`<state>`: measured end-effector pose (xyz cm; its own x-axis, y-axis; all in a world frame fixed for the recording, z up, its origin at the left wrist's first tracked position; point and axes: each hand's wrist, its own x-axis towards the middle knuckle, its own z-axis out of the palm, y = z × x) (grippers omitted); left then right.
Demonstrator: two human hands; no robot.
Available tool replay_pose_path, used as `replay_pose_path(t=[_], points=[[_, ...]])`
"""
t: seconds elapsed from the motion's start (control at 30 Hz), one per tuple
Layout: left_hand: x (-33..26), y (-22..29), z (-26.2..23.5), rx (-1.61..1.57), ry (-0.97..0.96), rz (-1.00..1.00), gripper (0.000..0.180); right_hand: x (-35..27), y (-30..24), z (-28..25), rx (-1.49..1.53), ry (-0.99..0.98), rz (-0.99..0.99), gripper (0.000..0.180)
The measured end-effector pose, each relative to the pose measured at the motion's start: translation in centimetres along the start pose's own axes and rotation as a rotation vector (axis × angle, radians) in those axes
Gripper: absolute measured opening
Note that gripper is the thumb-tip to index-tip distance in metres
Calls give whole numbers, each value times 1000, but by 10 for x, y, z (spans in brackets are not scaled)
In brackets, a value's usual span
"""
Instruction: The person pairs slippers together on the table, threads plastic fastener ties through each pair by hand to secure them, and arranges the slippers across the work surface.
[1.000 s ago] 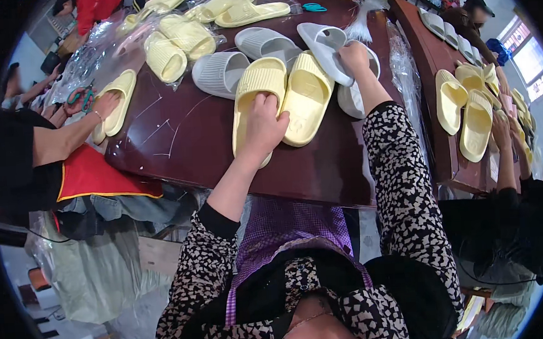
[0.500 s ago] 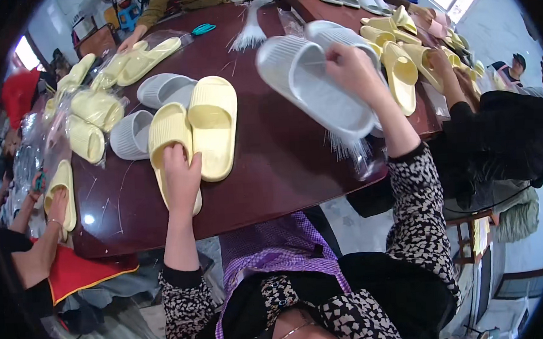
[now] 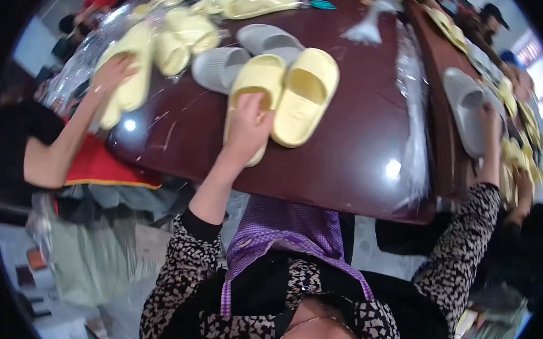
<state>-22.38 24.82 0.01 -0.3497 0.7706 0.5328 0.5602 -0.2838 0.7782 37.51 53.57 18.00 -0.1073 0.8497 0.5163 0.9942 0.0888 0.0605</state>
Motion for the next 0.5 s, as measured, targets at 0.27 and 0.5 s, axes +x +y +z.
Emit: replay_pose_path(t=[0.27,0.5], points=[[-29,75,-47,-116,-107,-22,30,-142,-135,-54,-56,98,-139,36],[-20,81,-10,-146,-243,-4,19,-149,-162,-81,394,-230,32,31]])
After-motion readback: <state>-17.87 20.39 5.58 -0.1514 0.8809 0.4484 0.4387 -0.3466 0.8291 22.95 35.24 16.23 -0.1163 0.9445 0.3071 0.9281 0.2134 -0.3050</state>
